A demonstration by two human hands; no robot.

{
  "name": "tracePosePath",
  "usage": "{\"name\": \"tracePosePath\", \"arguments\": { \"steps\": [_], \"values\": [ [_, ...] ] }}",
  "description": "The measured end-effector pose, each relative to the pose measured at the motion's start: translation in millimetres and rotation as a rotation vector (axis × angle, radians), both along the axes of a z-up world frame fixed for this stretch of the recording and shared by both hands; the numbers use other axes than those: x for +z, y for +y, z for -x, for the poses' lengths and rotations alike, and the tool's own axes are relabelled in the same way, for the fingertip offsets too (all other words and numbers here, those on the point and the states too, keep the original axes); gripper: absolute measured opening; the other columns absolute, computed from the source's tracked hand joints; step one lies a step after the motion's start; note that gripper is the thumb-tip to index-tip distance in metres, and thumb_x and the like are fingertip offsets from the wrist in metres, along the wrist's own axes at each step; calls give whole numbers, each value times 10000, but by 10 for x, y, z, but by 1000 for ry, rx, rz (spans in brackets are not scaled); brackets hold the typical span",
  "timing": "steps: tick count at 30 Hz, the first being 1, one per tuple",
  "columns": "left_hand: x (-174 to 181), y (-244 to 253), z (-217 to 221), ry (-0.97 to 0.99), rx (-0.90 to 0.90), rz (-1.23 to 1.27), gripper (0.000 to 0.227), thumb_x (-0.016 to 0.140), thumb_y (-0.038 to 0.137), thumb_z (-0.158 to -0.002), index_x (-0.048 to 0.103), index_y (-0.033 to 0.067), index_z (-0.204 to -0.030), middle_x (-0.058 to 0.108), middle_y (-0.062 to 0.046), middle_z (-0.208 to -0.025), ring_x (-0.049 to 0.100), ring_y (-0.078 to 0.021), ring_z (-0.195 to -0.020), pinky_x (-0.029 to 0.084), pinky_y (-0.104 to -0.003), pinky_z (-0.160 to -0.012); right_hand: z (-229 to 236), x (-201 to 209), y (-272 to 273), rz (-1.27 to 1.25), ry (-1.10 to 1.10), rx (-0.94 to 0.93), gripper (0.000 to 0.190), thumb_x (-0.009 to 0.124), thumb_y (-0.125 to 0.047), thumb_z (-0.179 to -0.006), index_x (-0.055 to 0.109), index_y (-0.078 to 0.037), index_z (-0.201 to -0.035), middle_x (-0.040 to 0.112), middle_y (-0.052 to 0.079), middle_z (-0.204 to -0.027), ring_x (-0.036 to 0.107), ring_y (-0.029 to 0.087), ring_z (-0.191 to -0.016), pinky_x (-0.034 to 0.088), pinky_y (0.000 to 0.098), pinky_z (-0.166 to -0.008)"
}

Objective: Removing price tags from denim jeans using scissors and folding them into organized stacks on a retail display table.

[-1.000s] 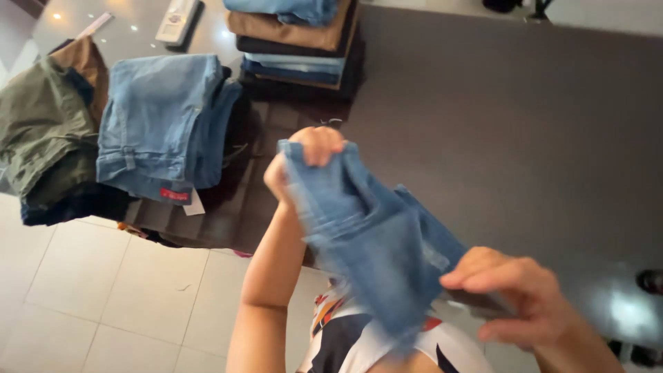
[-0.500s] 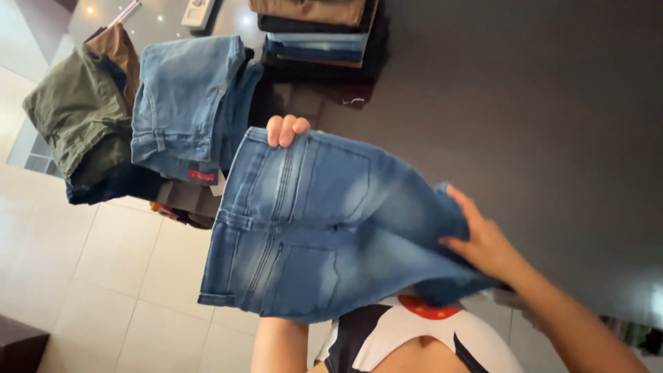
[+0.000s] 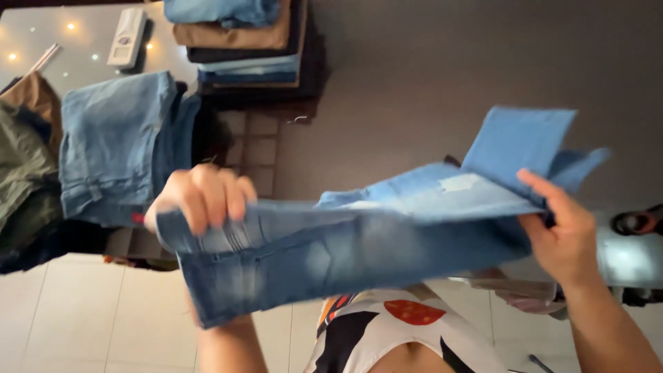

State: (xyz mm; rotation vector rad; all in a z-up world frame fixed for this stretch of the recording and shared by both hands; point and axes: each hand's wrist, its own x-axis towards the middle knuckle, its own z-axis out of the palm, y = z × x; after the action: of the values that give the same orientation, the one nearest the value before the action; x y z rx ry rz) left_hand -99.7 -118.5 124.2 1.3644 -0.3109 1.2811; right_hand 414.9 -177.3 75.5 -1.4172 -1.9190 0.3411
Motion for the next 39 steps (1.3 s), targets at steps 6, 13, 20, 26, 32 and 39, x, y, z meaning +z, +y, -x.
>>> {"name": "tracePosePath", "arguments": {
  "steps": [6,13,20,26,32,39],
  "values": [
    [392,-467,64,960,57,-222,464,420,7,-861,684,-29,-1241,575,-230,-1436,575,-425,-1347,428,-566,-1187,-51,-306,186,721,489,-310,798,561,-223,-905,224,-81,-1614,219,72,-1709,210,149,-1559,164,349,-1255],
    [-665,-1272,-529,1874,344,-245,1069,835,446,-925,108,170,-1659,32,-110,-1733,-20,-344,-1572,45,-578,-1193,-525,-815,315,275,474,-460,725,697,-84,-901,354,-29,-1538,272,186,-1529,388,296,-1439,347,404,-1173],
    [-1253,-1191,-332,1693,862,-626,742,675,311,-868,415,232,-1558,332,-32,-1669,302,-272,-1530,178,-557,-1226,-1206,-1204,890,80,-98,-536,852,844,-255,-844,408,-7,-1532,546,233,-1481,453,397,-1253,336,516,-1076],
    [-1269,-1061,-331,1563,840,-312,614,662,179,-926,489,125,-1514,491,-62,-1577,396,-280,-1498,216,-553,-1246,-910,-604,1219,434,138,-667,642,770,-191,-743,589,-223,-1358,682,-6,-1282,609,187,-1126,325,379,-1055],
    [-1272,-1071,-343,1431,968,-127,521,599,17,-934,545,62,-1451,611,-81,-1470,538,-265,-1411,332,-522,-1239,-1215,-973,1544,187,-40,-558,462,837,-236,-808,684,-198,-1242,709,14,-1007,641,211,-962,395,387,-918],
    [-1320,-1080,-251,1484,1109,-302,465,657,51,-900,669,183,-1346,660,23,-1407,582,-198,-1355,349,-474,-1237,-1408,-618,1172,-34,-63,-423,267,825,-75,-935,739,-76,-1188,671,91,-1065,629,219,-891,506,345,-867]
  ]
}}
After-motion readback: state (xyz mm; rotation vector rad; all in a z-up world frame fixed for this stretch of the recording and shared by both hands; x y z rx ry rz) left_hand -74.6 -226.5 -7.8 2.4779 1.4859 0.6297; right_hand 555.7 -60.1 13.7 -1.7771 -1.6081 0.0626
